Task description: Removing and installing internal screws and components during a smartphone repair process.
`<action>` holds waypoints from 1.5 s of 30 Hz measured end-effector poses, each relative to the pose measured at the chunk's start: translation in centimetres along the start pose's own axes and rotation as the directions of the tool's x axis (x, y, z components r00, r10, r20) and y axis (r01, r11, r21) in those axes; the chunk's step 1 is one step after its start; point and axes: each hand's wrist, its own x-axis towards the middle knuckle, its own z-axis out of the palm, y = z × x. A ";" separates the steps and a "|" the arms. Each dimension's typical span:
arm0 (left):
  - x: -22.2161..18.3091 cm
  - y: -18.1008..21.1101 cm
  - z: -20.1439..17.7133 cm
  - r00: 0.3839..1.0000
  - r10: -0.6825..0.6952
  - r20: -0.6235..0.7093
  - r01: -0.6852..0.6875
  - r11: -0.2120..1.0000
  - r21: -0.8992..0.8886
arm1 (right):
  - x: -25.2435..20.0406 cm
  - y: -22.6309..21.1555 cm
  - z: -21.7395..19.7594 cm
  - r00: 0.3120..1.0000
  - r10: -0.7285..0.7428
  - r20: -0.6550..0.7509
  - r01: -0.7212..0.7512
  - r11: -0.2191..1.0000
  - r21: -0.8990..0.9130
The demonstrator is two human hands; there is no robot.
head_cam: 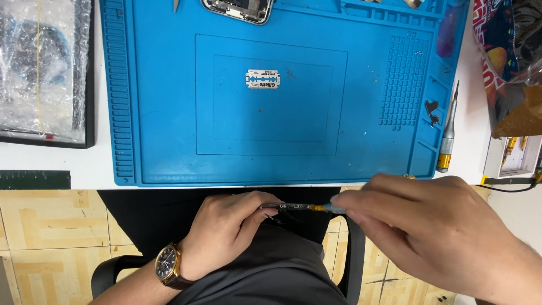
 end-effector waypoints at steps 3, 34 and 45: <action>-0.1 -0.4 0.3 1.000 -0.002 -0.013 0.002 1.000 -0.013 | 0.5 -0.9 -0.4 0.996 0.055 0.069 -0.050 0.996 -0.074; -0.4 -0.7 0.5 0.993 -0.102 -0.061 0.098 0.994 -0.057 | 0.1 7.5 3.2 0.791 0.366 -0.490 -0.333 0.930 0.156; 0.0 -0.2 1.0 0.995 -0.081 -0.063 0.078 0.995 -0.057 | 2.2 8.8 3.4 0.874 0.197 -0.444 -0.255 0.964 -0.074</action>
